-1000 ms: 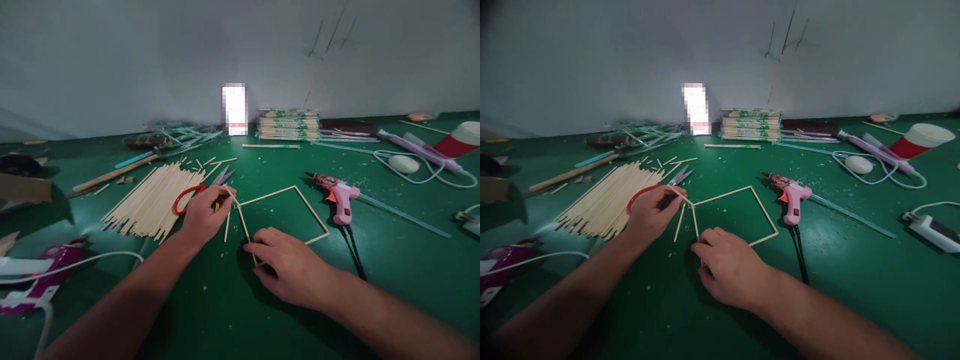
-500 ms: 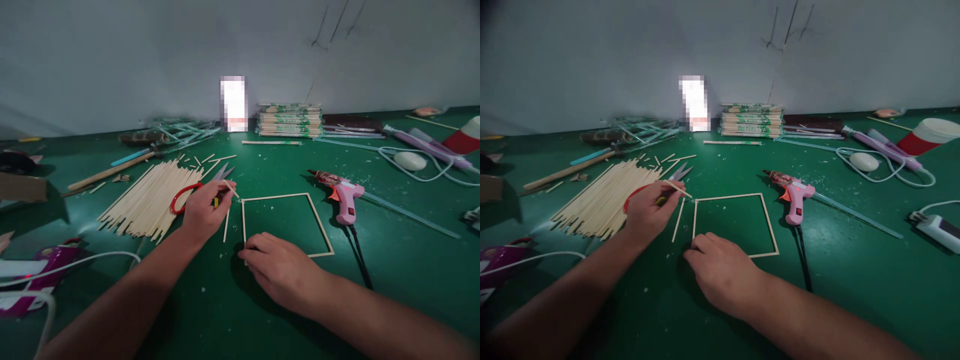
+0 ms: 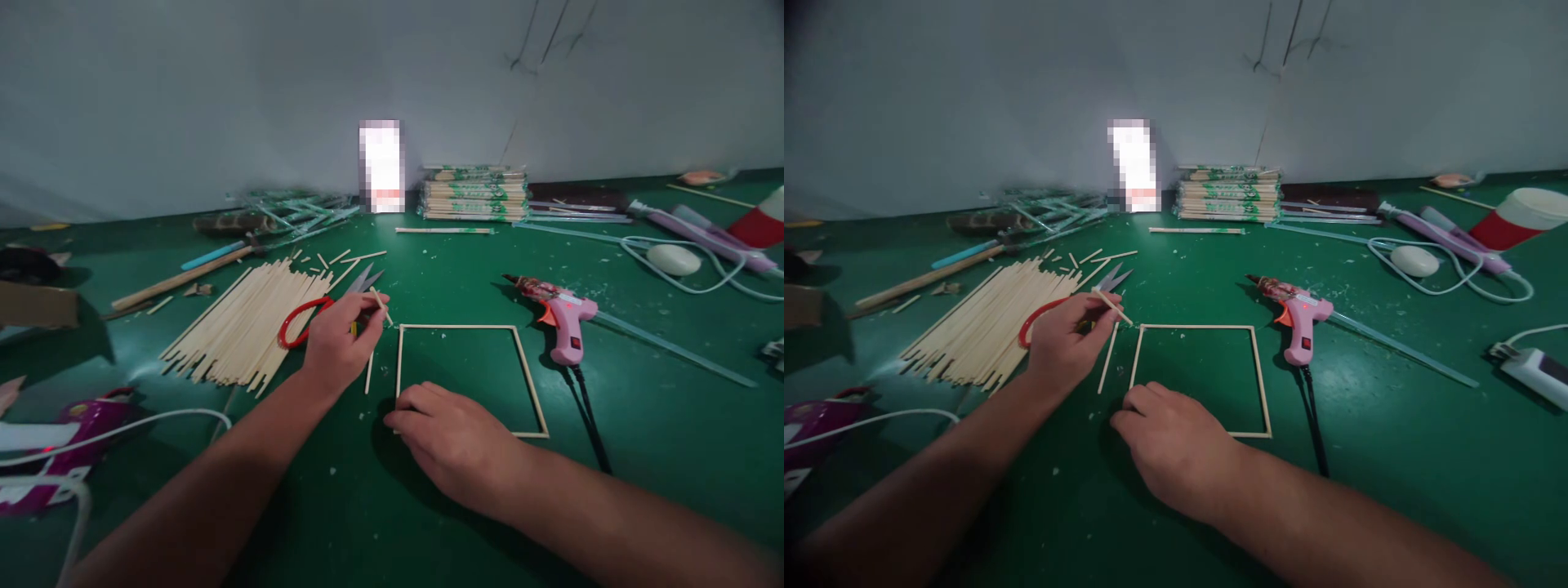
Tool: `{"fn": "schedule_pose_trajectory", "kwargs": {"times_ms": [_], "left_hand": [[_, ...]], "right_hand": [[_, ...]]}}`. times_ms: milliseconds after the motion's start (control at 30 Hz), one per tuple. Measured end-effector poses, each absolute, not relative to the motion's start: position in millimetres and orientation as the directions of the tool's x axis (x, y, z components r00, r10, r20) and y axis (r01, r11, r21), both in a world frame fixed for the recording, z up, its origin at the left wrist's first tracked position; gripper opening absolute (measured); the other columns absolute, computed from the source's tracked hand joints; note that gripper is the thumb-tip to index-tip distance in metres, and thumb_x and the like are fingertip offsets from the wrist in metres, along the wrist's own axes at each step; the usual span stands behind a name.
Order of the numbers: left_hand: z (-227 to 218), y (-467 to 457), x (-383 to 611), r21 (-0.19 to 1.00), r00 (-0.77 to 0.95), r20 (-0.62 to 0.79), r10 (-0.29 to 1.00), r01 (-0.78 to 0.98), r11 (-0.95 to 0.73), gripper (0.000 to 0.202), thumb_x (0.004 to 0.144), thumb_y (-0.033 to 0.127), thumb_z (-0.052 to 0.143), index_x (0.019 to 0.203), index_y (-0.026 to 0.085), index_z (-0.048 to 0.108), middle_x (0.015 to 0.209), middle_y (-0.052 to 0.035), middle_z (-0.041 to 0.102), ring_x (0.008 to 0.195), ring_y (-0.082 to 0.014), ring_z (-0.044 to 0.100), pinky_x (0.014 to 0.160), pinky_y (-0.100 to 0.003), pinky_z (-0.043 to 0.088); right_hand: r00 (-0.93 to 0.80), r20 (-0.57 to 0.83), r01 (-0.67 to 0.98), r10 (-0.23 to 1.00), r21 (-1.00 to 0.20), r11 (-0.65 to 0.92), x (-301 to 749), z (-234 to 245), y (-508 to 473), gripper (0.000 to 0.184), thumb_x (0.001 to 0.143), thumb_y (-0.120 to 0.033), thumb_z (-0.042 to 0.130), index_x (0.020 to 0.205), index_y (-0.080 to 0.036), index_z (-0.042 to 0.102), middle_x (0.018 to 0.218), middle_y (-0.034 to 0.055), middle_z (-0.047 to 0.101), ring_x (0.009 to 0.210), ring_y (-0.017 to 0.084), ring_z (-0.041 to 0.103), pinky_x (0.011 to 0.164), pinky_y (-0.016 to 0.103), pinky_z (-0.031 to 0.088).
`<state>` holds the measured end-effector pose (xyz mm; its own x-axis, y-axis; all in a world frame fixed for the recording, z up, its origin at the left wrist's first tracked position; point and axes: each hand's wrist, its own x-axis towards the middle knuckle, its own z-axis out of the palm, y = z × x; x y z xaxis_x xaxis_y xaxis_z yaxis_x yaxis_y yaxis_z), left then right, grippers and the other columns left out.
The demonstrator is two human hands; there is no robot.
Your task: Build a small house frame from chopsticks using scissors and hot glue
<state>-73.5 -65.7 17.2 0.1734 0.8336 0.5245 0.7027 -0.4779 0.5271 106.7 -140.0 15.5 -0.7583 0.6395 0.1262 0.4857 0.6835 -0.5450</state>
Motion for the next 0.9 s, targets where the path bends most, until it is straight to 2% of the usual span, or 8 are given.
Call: {"fn": "schedule_pose_trajectory", "kwargs": {"times_ms": [133, 633, 900], "left_hand": [[15.3, -64.9, -70.9, 0.568, 0.174, 0.503, 0.847, 0.672, -0.475, 0.015, 0.085, 0.022, 0.055, 0.096, 0.017, 0.064, 0.093, -0.0034, 0.071, 0.076, -0.0121, 0.066, 0.071, -0.023, 0.055], [14.2, -63.6, -67.6, 0.526, 0.215, 0.525, 0.823, 0.678, -0.513, 0.014, 0.085, 0.019, 0.057, 0.096, 0.017, 0.064, 0.094, -0.0030, 0.070, 0.079, -0.0131, 0.066, 0.074, -0.027, 0.056], [14.4, -63.7, -67.0, 0.521, 0.226, 0.519, 0.824, 0.681, -0.515, 0.014, 0.085, 0.019, 0.057, 0.096, 0.016, 0.064, 0.092, -0.0030, 0.071, 0.077, -0.0125, 0.066, 0.073, -0.024, 0.055]], "right_hand": [[-0.766, 0.137, 0.474, 0.628, -0.539, 0.696, 106.6, 15.5, -140.2, 0.029, 0.088, -0.010, 0.041, 0.107, -0.015, 0.064, 0.096, 0.0083, 0.063, 0.086, 0.019, 0.053, 0.075, 0.032, 0.047], [-0.798, 0.170, 0.435, 0.578, -0.501, 0.748, 106.1, 12.5, -140.3, 0.032, 0.087, -0.009, 0.041, 0.107, -0.017, 0.064, 0.099, 0.0063, 0.064, 0.081, 0.018, 0.051, 0.073, 0.032, 0.044], [-0.802, 0.181, 0.434, 0.570, -0.479, 0.763, 106.7, 12.8, -140.3, 0.031, 0.086, -0.009, 0.042, 0.106, -0.017, 0.064, 0.099, 0.0054, 0.064, 0.080, 0.019, 0.050, 0.070, 0.032, 0.042]]}}
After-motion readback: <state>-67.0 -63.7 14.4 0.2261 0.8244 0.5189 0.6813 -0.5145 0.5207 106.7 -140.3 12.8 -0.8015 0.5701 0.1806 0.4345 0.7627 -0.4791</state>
